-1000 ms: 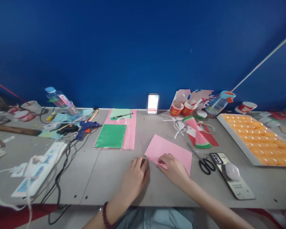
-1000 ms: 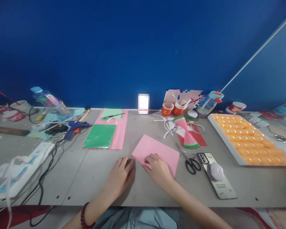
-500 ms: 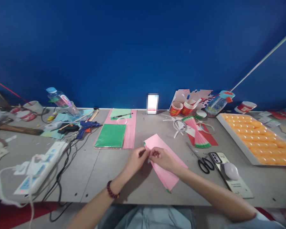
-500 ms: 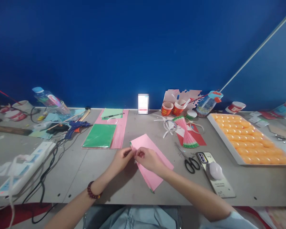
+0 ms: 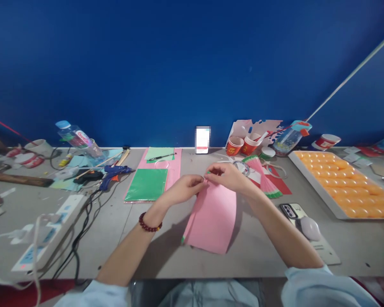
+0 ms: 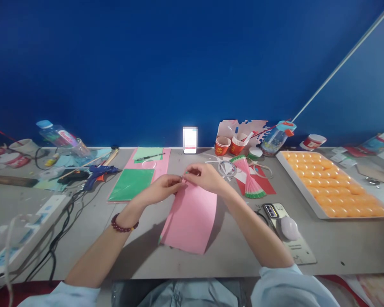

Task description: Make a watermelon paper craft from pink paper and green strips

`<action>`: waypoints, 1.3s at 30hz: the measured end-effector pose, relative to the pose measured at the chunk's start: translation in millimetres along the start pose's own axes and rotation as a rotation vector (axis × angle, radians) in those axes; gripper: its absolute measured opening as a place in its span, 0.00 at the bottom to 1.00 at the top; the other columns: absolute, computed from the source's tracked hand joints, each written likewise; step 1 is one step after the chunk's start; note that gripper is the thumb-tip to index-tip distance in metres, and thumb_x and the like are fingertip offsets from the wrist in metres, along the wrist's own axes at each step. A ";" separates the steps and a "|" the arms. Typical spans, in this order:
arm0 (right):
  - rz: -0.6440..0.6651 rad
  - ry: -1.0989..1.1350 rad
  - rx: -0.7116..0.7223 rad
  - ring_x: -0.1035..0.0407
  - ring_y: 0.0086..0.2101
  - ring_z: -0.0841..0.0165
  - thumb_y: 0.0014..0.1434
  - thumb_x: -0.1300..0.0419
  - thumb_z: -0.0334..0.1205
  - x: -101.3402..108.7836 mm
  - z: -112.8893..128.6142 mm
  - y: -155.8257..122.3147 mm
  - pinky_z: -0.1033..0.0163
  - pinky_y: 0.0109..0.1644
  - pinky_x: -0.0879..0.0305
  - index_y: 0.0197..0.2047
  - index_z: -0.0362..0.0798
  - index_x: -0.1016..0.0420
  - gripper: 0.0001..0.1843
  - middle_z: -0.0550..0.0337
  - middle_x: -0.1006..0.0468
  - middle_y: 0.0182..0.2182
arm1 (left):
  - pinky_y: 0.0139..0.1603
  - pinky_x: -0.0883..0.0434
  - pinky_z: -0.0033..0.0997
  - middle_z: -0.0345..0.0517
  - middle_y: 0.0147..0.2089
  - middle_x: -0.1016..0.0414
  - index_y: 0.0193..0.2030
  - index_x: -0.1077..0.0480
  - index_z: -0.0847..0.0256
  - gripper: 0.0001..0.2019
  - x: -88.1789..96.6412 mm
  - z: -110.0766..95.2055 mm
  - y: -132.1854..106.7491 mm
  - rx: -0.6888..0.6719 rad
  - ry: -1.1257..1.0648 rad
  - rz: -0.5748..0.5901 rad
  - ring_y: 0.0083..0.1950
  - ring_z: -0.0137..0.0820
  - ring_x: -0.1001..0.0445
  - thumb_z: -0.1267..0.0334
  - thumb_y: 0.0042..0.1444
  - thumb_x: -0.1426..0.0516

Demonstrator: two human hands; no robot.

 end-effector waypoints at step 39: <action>0.102 0.281 -0.241 0.36 0.25 0.73 0.52 0.37 0.50 -2.3 -27.2 -0.7 0.66 0.29 0.41 0.29 0.47 0.28 0.14 0.64 0.30 0.22 | 0.27 0.41 0.27 0.46 0.29 0.22 0.28 0.23 0.63 0.19 29.9 3.2 7.7 0.150 0.179 -0.030 0.28 0.29 0.32 0.46 0.50 0.39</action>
Point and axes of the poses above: each hand's wrist, its own y-axis towards the middle knuckle, its own x-axis out of the back of the hand, z = x × y, the point moved 5 cm from there along y, towards the middle knuckle
